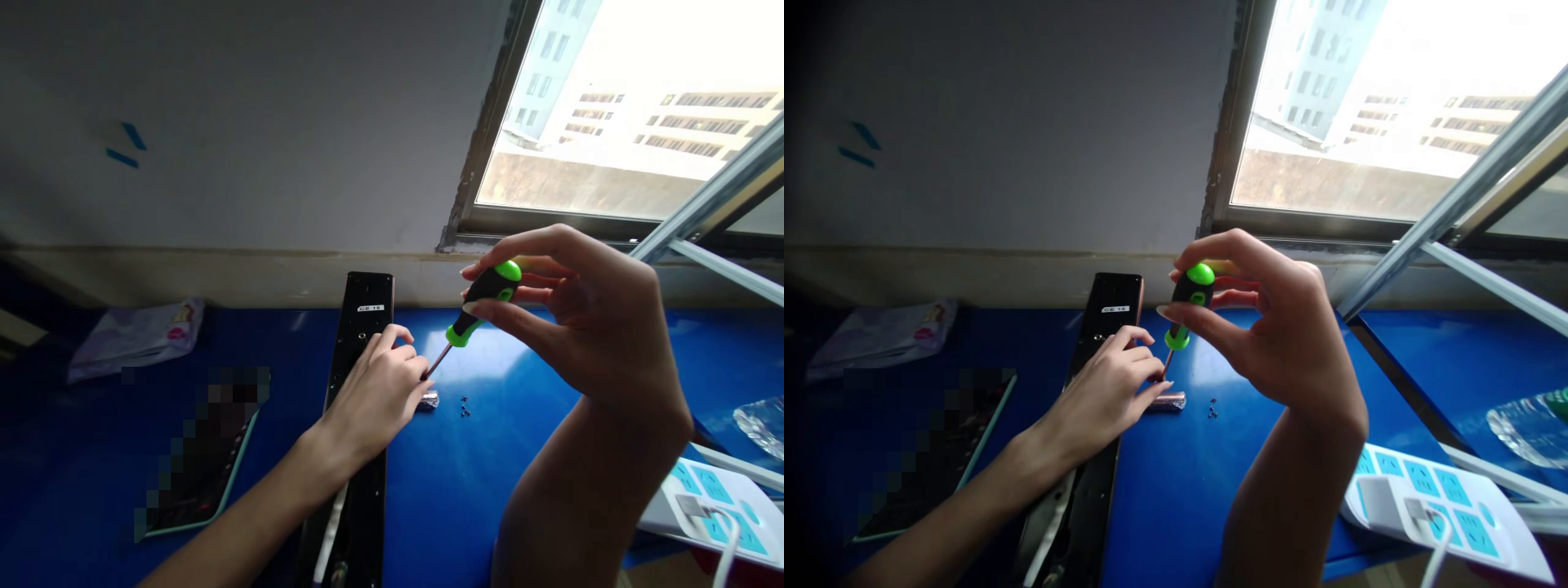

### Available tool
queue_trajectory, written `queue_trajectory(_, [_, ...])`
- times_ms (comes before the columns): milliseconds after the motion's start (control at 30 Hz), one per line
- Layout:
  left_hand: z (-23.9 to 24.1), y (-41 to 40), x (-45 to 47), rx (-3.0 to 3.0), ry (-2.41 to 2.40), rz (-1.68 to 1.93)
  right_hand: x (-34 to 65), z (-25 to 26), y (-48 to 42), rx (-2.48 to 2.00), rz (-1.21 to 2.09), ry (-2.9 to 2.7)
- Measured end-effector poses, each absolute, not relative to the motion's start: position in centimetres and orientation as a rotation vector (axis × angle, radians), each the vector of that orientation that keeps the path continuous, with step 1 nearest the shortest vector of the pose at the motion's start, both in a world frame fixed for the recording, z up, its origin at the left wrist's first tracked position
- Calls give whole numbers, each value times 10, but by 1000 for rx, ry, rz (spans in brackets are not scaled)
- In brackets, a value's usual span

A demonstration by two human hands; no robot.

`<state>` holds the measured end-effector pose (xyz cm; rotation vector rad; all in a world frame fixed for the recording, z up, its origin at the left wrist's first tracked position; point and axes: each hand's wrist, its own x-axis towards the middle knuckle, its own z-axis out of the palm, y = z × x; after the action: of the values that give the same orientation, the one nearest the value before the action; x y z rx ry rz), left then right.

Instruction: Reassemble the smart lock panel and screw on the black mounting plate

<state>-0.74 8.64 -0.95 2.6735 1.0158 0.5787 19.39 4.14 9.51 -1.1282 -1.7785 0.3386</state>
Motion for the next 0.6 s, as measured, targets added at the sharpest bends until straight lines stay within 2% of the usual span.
queue_trajectory(367, [-25,89,-40,2482,1085,1285,165,96,52,-1049,89,-1706])
queue_trajectory(600, [-44,106,-56,2197,1221,1397,154,91,60,-988,-24,-1688])
